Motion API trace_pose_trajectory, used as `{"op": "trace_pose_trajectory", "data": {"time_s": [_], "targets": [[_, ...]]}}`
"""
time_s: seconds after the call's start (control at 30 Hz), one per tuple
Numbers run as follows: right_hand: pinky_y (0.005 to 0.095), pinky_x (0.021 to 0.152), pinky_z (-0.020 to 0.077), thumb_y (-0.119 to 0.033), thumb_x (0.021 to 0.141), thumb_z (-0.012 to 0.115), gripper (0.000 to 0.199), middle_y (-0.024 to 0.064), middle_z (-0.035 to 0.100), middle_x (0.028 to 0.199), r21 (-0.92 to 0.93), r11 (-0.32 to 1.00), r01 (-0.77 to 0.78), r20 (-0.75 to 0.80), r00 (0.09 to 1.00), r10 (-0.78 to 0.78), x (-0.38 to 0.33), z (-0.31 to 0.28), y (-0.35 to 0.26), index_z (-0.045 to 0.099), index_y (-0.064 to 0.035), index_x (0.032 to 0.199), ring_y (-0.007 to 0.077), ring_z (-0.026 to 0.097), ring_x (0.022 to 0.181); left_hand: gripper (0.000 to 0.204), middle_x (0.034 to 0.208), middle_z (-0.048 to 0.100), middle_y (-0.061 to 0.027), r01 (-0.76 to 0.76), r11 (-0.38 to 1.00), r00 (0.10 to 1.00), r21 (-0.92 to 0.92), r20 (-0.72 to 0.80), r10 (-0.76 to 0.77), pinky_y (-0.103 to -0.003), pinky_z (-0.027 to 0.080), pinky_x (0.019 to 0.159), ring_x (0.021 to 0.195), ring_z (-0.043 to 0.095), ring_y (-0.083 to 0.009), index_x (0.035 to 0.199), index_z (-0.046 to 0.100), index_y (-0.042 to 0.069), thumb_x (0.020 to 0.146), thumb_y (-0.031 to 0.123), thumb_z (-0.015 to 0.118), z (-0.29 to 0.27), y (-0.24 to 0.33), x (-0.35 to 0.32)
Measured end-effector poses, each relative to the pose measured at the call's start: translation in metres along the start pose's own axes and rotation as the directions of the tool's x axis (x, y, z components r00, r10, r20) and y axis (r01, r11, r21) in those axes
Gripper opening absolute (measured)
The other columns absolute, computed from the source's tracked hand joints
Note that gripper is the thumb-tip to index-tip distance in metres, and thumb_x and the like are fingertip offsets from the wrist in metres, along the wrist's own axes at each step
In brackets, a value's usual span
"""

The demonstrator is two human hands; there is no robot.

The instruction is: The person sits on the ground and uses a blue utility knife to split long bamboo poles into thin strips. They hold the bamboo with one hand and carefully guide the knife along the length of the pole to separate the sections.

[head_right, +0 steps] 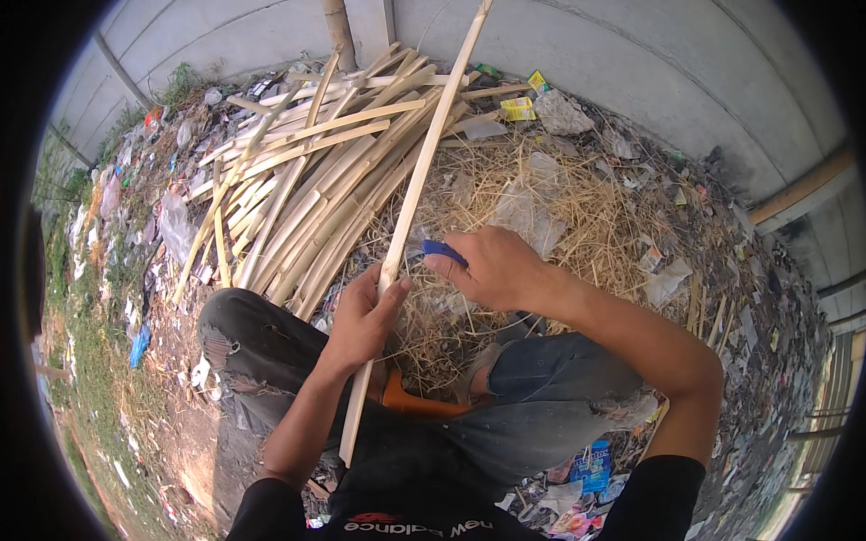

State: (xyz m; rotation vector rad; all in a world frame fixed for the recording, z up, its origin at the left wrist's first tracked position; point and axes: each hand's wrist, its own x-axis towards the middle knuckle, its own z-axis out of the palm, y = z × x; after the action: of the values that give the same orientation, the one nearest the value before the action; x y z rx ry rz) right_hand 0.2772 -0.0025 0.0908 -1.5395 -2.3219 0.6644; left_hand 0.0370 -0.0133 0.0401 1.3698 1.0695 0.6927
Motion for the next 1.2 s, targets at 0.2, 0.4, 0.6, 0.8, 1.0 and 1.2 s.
{"op": "trace_pose_trajectory", "data": {"time_s": [0.2, 0.4, 0.6, 0.8, 1.0, 1.2], "targets": [[0.0525, 0.065, 0.0541, -0.049, 0.100, 0.061, 0.048, 0.0221, 0.067, 0.068, -0.051, 0.996, 0.075, -0.045, 0.996, -0.077, -0.004, 0.013, -0.006, 0.068, -0.0030, 0.091, 0.0445, 0.069, 0.068, 0.024, 0.072, 0.052, 0.0059, 0.005, 0.995, 1.000, -0.098, -0.019, -0.007, -0.025, 0.036, 0.051, 0.058, 0.045, -0.0032, 0.106, 0.060, 0.002, 0.104, 0.025, 0.064, 0.004, -0.008, 0.010], [0.0533, 0.066, 0.0541, -0.048, 0.099, 0.063, 0.046, 0.0217, 0.068, 0.069, -0.027, 0.998, 0.056, -0.029, 0.998, -0.057, 0.002, 0.016, 0.003, 0.069, -0.0035, 0.092, 0.0442, 0.069, 0.069, 0.026, 0.075, 0.058, 0.0025, 0.017, 0.992, 1.000, -0.129, 0.004, -0.017, -0.026, 0.040, 0.057, 0.064, 0.049, -0.0044, 0.106, 0.062, 0.001, 0.103, 0.026, 0.067, 0.009, -0.009, 0.009], [0.0526, 0.070, 0.0551, -0.048, 0.098, 0.064, 0.045, 0.0211, 0.068, 0.070, 0.008, 0.998, 0.064, -0.001, 0.998, -0.064, 0.014, 0.021, 0.003, 0.071, -0.0037, 0.092, 0.0436, 0.070, 0.071, 0.027, 0.077, 0.056, 0.0048, 0.067, 0.990, 0.998, -0.123, 0.012, -0.066, -0.024, 0.037, 0.055, 0.063, 0.046, -0.0033, 0.110, 0.061, 0.001, 0.104, 0.027, 0.066, 0.001, -0.023, 0.006], [0.0526, 0.074, 0.0561, -0.045, 0.100, 0.061, 0.044, 0.0208, 0.070, 0.073, 0.016, 0.998, -0.062, 0.009, 0.998, 0.062, 0.023, 0.018, 0.006, 0.072, -0.0035, 0.087, 0.0417, 0.071, 0.074, 0.018, 0.071, 0.049, 0.0069, 0.052, 0.992, 0.999, -0.113, 0.018, -0.050, -0.022, 0.031, 0.050, 0.057, 0.041, -0.0019, 0.108, 0.058, 0.006, 0.105, 0.023, 0.062, 0.003, -0.028, 0.008], [0.0512, 0.064, 0.0498, -0.050, 0.103, 0.059, 0.055, 0.0173, 0.060, 0.060, -0.046, 0.966, -0.255, -0.247, 0.940, 0.237, 0.039, -0.012, 0.082, 0.065, -0.0014, 0.076, 0.0371, 0.063, 0.059, 0.013, 0.065, 0.044, 0.0070, 0.065, 0.990, 0.988, -0.127, 0.147, -0.047, -0.022, 0.028, 0.043, 0.049, 0.038, -0.0015, 0.099, 0.051, 0.009, 0.104, 0.016, 0.060, 0.017, -0.043, -0.016], [0.0455, 0.064, 0.0491, -0.050, 0.103, 0.058, 0.054, 0.0124, 0.062, 0.066, 0.145, 0.818, -0.556, -0.509, 0.668, 0.544, 0.007, -0.064, 0.186, 0.068, -0.0020, 0.080, 0.0272, 0.063, 0.064, 0.023, 0.076, 0.053, -0.0008, 0.043, 0.997, 0.943, 0.071, 0.326, -0.064, -0.030, 0.044, 0.065, 0.073, 0.049, -0.0095, 0.099, 0.055, 0.004, 0.099, 0.023, 0.067, 0.004, -0.068, -0.084]]}}
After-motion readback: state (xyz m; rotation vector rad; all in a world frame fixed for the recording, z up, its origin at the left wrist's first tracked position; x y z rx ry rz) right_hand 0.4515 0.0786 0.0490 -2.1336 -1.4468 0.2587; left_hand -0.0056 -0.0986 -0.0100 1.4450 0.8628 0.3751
